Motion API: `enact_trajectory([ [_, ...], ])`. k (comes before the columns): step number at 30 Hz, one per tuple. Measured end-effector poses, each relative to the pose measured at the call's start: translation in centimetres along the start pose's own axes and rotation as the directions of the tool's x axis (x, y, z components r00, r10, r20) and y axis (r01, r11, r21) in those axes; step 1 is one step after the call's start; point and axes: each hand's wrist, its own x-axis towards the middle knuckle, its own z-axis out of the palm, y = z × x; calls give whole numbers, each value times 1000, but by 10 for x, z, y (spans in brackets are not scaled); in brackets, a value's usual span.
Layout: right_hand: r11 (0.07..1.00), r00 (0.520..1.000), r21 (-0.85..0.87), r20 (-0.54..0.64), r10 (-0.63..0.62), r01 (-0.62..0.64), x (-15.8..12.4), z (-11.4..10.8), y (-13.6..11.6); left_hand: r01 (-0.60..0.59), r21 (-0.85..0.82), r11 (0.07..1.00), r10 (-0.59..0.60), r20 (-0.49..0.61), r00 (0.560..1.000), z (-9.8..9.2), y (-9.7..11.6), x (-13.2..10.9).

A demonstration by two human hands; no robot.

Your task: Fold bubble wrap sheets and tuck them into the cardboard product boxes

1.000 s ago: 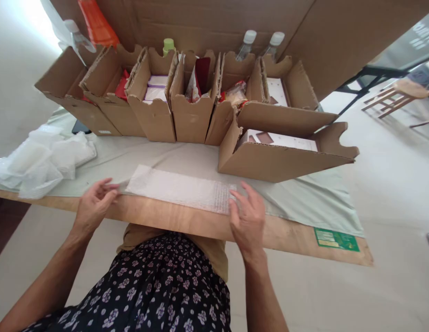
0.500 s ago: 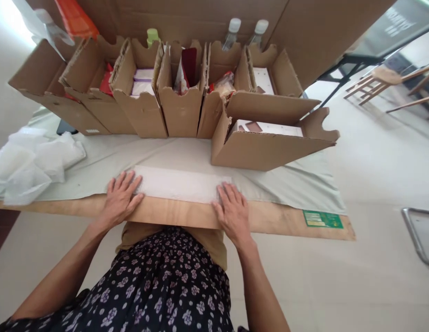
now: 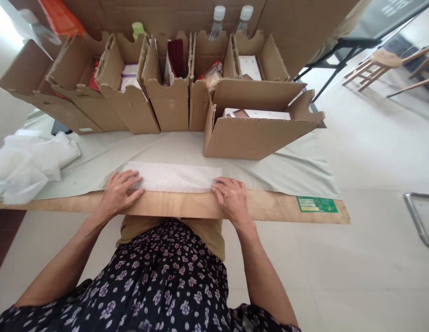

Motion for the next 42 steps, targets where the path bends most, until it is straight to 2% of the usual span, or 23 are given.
enact_trajectory([
  [4,999,999,44,43,9,-11,4,-13,0,-35,49,998,33,30,999,-7,6,5],
  [8,995,995,50,48,-86,83,1,-18,-5,-78,52,996,74,65,995,-8,11,4],
  [10,995,995,12,34,-96,96,4,-14,-5,-89,48,995,86,59,995,-7,11,4],
  [15,992,999,-117,-37,37,-41,31,9,2,-104,46,994,104,4,995,-6,14,18],
  [19,991,997,-127,-75,31,-40,43,16,4,-116,73,991,113,45,993,-4,20,37],
  [28,997,978,-81,-211,-2,-16,21,-1,-7,-114,28,993,111,85,990,1,29,54],
  [32,996,933,-15,-348,-88,89,8,-11,-18,-153,-6,988,153,103,983,-1,33,61],
  [34,993,925,15,-365,-106,120,1,-15,-21,-175,-30,984,178,123,976,-2,33,65],
  [39,994,925,96,-379,-8,48,-8,-21,-24,-152,-52,987,156,83,984,-6,25,68],
  [42,981,913,168,-407,-21,98,-12,-23,-29,-143,-24,990,144,111,983,-8,21,67],
])
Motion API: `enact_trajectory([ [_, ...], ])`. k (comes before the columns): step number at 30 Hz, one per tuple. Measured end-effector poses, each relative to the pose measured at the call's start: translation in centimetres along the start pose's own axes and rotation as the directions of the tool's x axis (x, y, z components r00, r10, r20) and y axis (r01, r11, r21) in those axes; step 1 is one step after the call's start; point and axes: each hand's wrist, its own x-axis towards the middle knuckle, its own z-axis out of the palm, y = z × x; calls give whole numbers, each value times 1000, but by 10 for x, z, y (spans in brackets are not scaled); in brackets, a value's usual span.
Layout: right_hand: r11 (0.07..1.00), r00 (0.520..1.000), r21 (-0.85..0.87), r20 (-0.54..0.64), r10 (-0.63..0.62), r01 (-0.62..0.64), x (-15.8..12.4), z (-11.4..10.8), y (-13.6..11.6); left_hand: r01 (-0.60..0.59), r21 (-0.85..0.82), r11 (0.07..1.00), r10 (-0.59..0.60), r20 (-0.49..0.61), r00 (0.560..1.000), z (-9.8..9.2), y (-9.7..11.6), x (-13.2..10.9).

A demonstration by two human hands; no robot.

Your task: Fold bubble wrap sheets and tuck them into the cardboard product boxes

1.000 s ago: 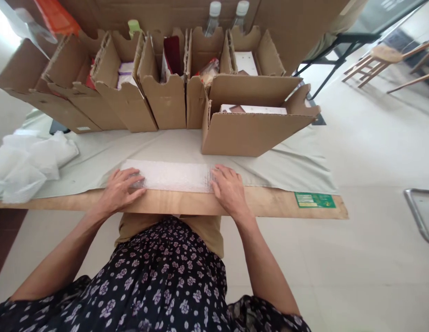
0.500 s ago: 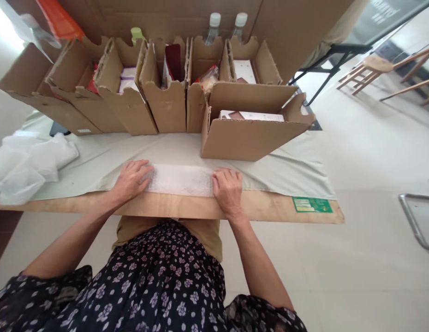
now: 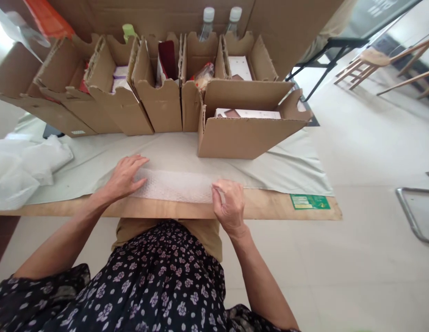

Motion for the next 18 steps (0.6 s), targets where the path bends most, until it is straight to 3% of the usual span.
enact_trajectory([
  [5,995,989,62,126,-80,72,-5,-7,-6,-36,6,999,36,93,995,0,-5,1],
  [9,996,968,-54,237,79,-68,2,-2,14,-18,18,1000,16,125,992,-4,-9,2],
  [13,949,910,-277,336,243,-151,18,18,40,26,92,995,-40,161,986,-10,-11,1],
  [18,956,810,-254,525,262,-144,31,31,44,54,157,986,-94,258,962,-10,-9,-3],
])
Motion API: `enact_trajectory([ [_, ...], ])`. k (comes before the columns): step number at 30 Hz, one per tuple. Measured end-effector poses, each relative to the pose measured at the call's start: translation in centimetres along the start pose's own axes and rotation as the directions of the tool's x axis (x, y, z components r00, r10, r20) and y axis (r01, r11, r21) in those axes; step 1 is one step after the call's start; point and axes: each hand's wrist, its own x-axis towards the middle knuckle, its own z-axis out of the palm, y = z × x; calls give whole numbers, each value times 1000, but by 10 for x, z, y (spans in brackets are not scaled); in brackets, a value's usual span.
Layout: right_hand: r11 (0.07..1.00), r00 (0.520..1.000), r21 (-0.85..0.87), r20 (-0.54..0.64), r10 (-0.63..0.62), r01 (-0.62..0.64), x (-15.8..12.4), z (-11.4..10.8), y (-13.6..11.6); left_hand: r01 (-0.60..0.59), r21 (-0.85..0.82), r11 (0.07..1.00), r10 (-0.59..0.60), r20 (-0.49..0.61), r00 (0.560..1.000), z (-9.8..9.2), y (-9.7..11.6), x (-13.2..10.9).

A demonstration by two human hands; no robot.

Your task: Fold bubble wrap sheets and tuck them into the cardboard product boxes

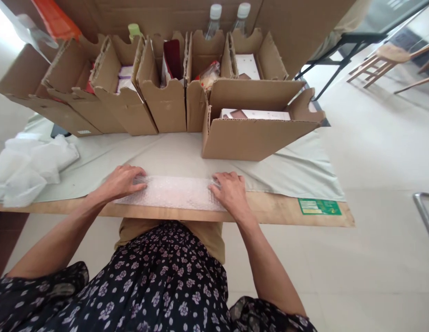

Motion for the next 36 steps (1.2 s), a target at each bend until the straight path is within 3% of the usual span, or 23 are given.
enact_trajectory([
  [3,999,998,37,48,-28,27,-3,-14,-7,-42,2,999,41,53,998,-5,-2,-3],
  [5,990,997,135,75,-35,25,-12,-28,-13,-79,12,997,79,30,996,-17,-6,-3],
  [7,952,994,305,110,-15,-20,-26,-41,-23,-109,69,992,113,-66,991,-35,-9,3],
  [9,875,986,474,168,17,-96,-43,-45,-35,-122,143,982,153,-236,960,-50,-5,18],
  [11,794,969,582,245,31,-173,-62,-37,-51,-138,168,976,197,-418,887,-57,10,42],
  [13,708,950,662,310,41,-247,-80,-19,-66,-177,127,976,218,-543,811,-52,32,65],
  [16,605,938,726,325,119,-328,-101,11,-84,-304,43,952,271,-584,766,-23,63,77],
  [19,570,928,732,304,217,-373,-111,26,-94,-432,-60,900,328,-560,761,11,73,44],
  [22,485,913,773,348,213,-408,-111,25,-99,-491,-204,847,342,-497,798,33,66,-18],
  [24,334,891,826,416,182,-454,-108,21,-102,-476,-248,844,366,-382,849,38,60,-58],
  [27,30,839,852,508,194,-523,-101,18,-108,-477,-294,828,393,-302,868,40,62,-95],
  [29,-122,816,843,538,211,-524,-96,20,-113,-465,-373,803,343,-348,873,41,70,-101],
  [32,-230,838,852,513,187,-470,-89,23,-116,-296,-563,771,52,-408,911,40,84,-88],
  [34,-227,878,888,442,184,-399,-88,24,-114,-93,-686,722,-191,-327,925,39,91,-72],
  [36,-122,921,942,333,201,-314,-89,24,-111,75,-748,660,-357,-224,907,37,93,-56],
])
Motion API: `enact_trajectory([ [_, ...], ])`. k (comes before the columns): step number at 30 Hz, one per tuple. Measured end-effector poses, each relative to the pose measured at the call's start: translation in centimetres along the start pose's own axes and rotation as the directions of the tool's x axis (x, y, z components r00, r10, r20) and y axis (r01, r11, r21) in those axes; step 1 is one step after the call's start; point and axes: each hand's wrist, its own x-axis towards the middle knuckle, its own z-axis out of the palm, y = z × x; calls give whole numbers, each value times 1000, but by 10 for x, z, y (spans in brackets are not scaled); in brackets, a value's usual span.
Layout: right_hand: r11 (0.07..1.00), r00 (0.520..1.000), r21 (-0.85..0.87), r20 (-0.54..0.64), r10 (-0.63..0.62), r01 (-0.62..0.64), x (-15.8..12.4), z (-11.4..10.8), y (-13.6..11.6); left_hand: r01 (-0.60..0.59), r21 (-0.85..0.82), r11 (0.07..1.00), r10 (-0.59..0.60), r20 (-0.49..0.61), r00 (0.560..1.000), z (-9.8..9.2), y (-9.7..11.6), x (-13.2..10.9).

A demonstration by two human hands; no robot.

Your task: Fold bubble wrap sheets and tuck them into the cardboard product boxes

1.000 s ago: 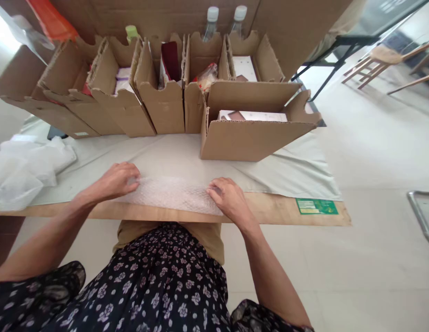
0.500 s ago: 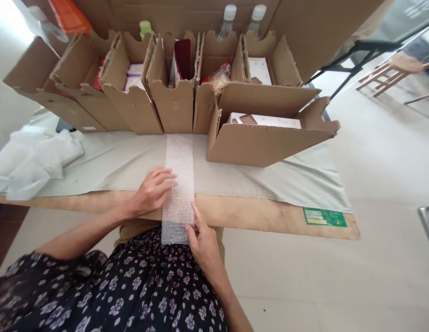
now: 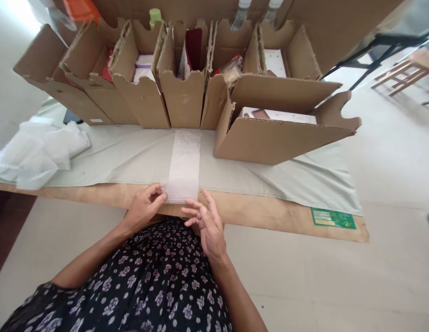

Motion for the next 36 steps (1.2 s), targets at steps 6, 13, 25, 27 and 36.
enact_trajectory([
  [6,502,824,-707,206,-527,498,5,-11,-3,89,147,985,-93,21,995,10,0,22],
  [13,-154,702,-797,592,-396,585,39,-18,1,-81,306,949,95,-31,995,11,-5,12],
  [25,81,778,-828,482,-404,555,44,-11,-19,-315,185,931,317,18,948,7,-10,5],
  [27,6,735,-852,448,-508,524,41,-10,-17,-261,194,946,263,18,965,10,-11,14],
  [36,-88,695,-789,583,-421,608,47,-8,-13,-446,335,830,474,-4,880,7,-6,7],
])
